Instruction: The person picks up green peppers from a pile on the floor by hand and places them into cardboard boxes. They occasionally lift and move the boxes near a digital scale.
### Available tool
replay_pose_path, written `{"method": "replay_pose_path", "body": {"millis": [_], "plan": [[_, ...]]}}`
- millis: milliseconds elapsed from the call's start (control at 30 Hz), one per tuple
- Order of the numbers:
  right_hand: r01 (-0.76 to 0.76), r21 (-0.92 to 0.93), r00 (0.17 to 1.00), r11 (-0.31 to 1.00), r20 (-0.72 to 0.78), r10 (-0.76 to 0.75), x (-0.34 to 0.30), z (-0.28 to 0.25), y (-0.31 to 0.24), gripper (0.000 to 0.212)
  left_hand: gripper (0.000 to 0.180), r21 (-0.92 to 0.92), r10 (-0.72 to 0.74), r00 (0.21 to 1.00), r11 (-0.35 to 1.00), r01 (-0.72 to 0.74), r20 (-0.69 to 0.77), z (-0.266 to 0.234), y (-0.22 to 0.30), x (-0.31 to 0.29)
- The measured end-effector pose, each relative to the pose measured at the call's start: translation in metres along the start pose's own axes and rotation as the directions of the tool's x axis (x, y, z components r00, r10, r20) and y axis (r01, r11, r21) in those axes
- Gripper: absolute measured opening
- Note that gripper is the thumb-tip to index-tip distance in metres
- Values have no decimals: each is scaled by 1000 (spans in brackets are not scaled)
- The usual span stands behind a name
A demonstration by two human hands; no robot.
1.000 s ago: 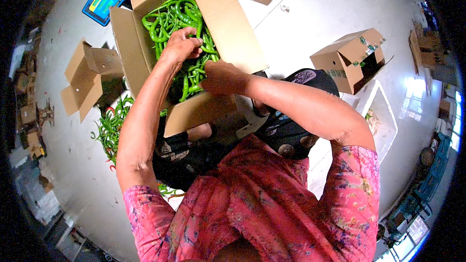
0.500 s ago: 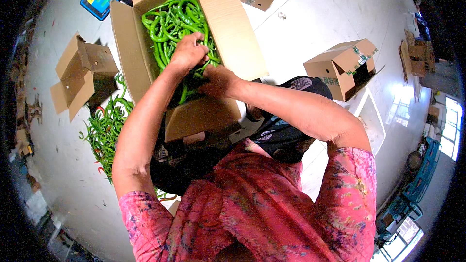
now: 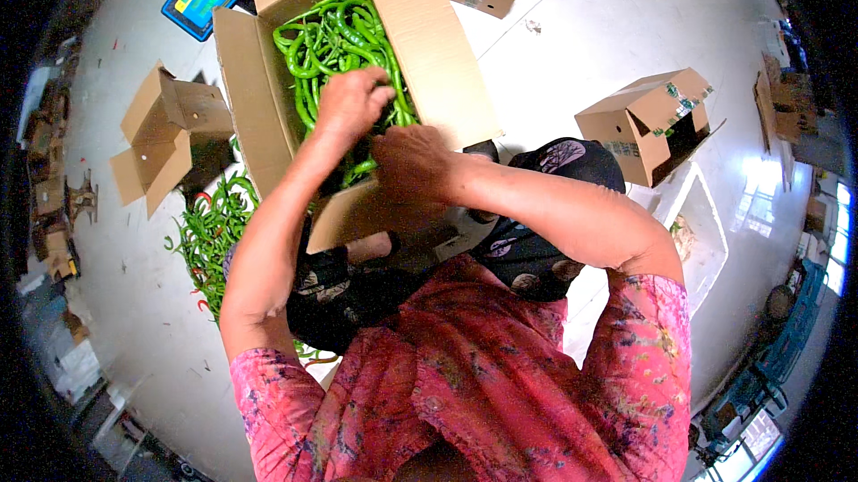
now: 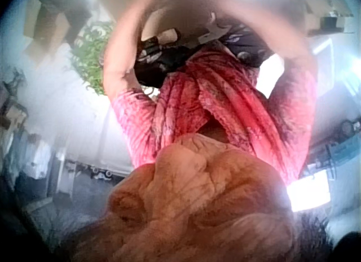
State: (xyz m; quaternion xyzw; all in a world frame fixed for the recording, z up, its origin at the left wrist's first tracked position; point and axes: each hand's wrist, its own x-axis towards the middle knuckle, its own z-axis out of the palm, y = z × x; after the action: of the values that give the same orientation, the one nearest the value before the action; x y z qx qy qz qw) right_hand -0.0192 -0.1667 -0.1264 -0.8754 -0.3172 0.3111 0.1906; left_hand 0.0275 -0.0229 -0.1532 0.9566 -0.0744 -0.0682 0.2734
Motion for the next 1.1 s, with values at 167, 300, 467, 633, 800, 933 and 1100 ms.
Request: {"method": "replay_pose_path", "body": {"millis": [167,300,467,633,800,933,1100], "plan": [[131,-56,986,990,-97,-136,-19,-12,-3,16,24,219,-3,996,975,23,-94,-55,-30,-5],[387,-304,818,870,-321,-477,-30,11,10,14,26,445,-125,992,890,101,25,-47,-58,-17],[349,-431,891,832,-121,-437,-47,-15,-17,20,32,271,-233,950,920,284,-206,-52,-75,17],[326,-433,870,840,-210,-446,-59,-5,-15,25,41,318,-370,891,838,442,-263,-28,-84,50],[294,-419,838,859,-318,-442,-71,-2,-7,21,31,12,-281,848,947,321,-449,-48,-86,65],[309,-385,834,870,-331,-442,-74,3,-7,20,29,234,-227,908,918,319,-351,-51,-82,62],[327,-404,851,855,-268,-452,-76,1,-12,25,38,435,-137,926,852,291,-352,-34,-89,58]]}}
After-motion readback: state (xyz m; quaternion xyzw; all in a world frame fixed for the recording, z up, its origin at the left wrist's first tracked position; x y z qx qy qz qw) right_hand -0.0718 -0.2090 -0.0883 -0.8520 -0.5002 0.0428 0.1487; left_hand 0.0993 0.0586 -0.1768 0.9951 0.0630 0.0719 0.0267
